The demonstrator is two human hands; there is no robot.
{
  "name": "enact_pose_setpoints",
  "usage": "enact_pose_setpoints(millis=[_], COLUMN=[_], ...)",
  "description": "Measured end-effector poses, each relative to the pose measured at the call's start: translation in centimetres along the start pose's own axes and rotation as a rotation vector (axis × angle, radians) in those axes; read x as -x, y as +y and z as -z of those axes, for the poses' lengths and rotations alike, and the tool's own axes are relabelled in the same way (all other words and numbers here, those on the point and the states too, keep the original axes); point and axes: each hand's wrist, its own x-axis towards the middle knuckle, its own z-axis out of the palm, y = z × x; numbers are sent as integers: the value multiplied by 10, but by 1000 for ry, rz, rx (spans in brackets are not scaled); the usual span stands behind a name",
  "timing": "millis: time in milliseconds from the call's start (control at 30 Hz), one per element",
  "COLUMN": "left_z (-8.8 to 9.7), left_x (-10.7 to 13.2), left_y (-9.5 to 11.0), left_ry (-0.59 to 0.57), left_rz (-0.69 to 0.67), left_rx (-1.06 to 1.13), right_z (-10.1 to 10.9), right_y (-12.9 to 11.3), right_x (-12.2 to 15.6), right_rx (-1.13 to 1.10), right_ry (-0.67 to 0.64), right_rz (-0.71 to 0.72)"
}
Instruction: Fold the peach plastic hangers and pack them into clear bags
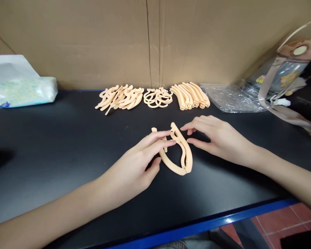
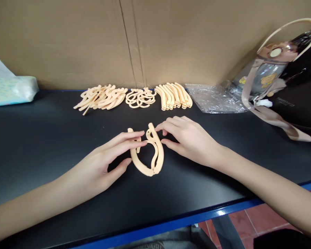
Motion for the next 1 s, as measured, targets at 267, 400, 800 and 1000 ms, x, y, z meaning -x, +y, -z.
enact_pose_setpoints(millis=[267,400,800,1000], left_z=[0,3,25,55], left_x=[0,0,-5,1], left_y=[-3,-7,-7,-20], left_ry=[44,42,-115,-167], left_rz=[-66,-51,-11,159], left_rx=[-5,-72,-353,-584], right_z=[3,5,5,6], right_y=[-6,-7,-13,-14], right_x=[-1,-1,6,3], right_rx=[-94,-127,-188,-150], right_ry=[-11,-35,-133,-130], right_rz=[54,123,172,179])
